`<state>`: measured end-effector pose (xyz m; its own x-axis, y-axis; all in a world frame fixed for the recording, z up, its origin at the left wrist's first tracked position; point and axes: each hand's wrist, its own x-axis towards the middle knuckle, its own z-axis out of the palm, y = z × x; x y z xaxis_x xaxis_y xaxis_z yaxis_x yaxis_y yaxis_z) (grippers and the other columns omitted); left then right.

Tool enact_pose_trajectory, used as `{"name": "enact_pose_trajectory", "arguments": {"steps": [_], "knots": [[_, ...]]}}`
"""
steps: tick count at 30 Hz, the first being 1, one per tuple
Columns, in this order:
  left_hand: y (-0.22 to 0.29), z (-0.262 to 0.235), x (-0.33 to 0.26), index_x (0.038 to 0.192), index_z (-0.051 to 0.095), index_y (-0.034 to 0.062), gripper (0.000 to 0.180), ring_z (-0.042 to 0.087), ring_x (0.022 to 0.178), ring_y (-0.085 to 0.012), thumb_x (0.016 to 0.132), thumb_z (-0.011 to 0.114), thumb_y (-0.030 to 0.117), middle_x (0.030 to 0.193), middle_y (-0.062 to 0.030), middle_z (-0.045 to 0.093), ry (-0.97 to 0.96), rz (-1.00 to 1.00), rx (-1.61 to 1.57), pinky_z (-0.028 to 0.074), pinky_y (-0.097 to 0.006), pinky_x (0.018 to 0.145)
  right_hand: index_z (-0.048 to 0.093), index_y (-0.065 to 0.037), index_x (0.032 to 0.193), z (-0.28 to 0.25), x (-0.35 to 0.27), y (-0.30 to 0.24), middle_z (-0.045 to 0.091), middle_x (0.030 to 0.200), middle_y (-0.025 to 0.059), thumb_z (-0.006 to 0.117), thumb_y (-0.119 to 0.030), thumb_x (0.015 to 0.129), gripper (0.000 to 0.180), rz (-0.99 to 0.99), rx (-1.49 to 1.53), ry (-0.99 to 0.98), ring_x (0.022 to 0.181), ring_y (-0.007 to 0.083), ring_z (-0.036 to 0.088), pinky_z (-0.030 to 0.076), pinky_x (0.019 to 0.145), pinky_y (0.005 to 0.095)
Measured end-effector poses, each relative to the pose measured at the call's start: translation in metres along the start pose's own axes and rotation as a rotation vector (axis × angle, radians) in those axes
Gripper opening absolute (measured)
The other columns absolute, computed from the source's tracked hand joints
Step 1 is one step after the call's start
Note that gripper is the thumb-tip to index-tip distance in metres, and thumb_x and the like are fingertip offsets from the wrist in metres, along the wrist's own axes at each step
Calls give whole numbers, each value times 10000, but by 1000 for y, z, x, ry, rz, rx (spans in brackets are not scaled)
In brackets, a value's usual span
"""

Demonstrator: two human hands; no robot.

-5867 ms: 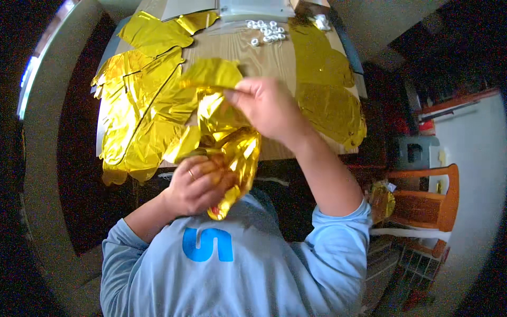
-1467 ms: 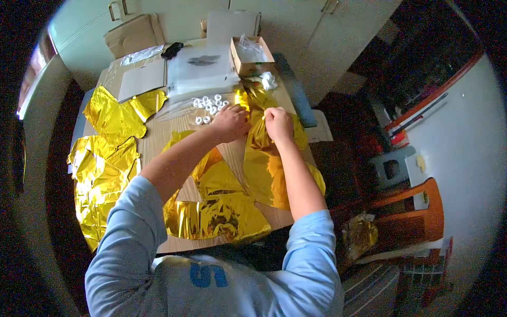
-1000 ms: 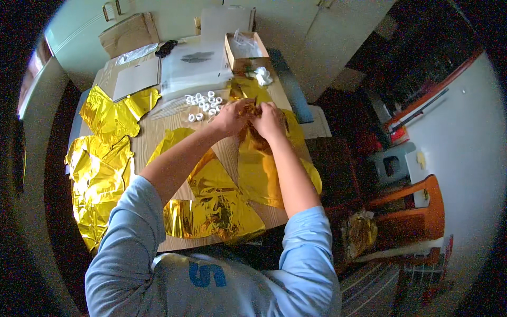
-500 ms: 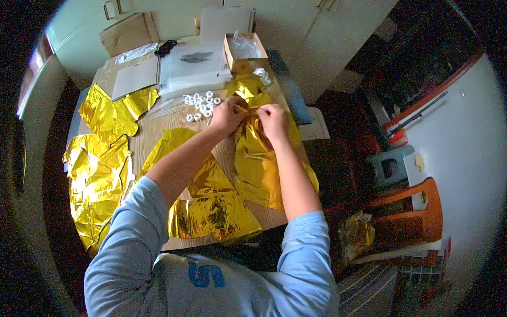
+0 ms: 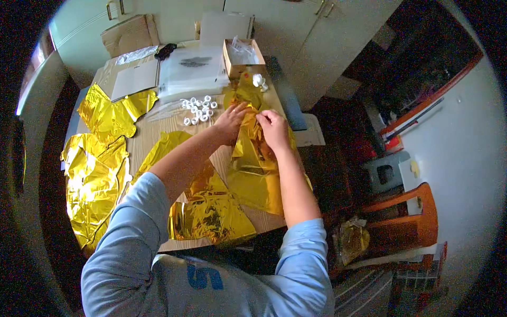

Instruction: Folding and packaging gold-colored film into plastic sleeves with cardboard inserts.

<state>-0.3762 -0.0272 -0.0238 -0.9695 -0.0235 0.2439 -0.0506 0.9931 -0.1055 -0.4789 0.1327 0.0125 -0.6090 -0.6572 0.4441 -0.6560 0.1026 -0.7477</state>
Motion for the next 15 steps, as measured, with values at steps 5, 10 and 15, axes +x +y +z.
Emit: {"name": "enact_pose_trajectory", "arguments": {"steps": [5,10,15], "knots": [[14,-44,6,1600,241,135,694,171,1549,-307,985,478,352,1660,-157,219,-509,-142,-66,78,-499,1250,666,-10,1112,-59,-17,-13,702,1028,66,559,-116,1002,187,-17,101,351,935,144,638,510,847,317],[5,-27,-4,1628,174,242,865,66,1548,-420,949,347,749,1674,-190,146,-369,-199,-14,27,-518,1251,577,-18,1219,-188,-47,-38,641,1163,126,584,-70,943,281,-31,695,923,1073,266,629,517,957,422],[-7,-29,-14,1607,233,204,1077,76,1529,-463,808,379,911,1650,-240,153,-341,-198,-94,29,-551,1244,556,6,1316,-265,-102,-125,632,1249,200,489,-358,1013,479,-24,436,1154,1098,315,650,560,933,485]]}}
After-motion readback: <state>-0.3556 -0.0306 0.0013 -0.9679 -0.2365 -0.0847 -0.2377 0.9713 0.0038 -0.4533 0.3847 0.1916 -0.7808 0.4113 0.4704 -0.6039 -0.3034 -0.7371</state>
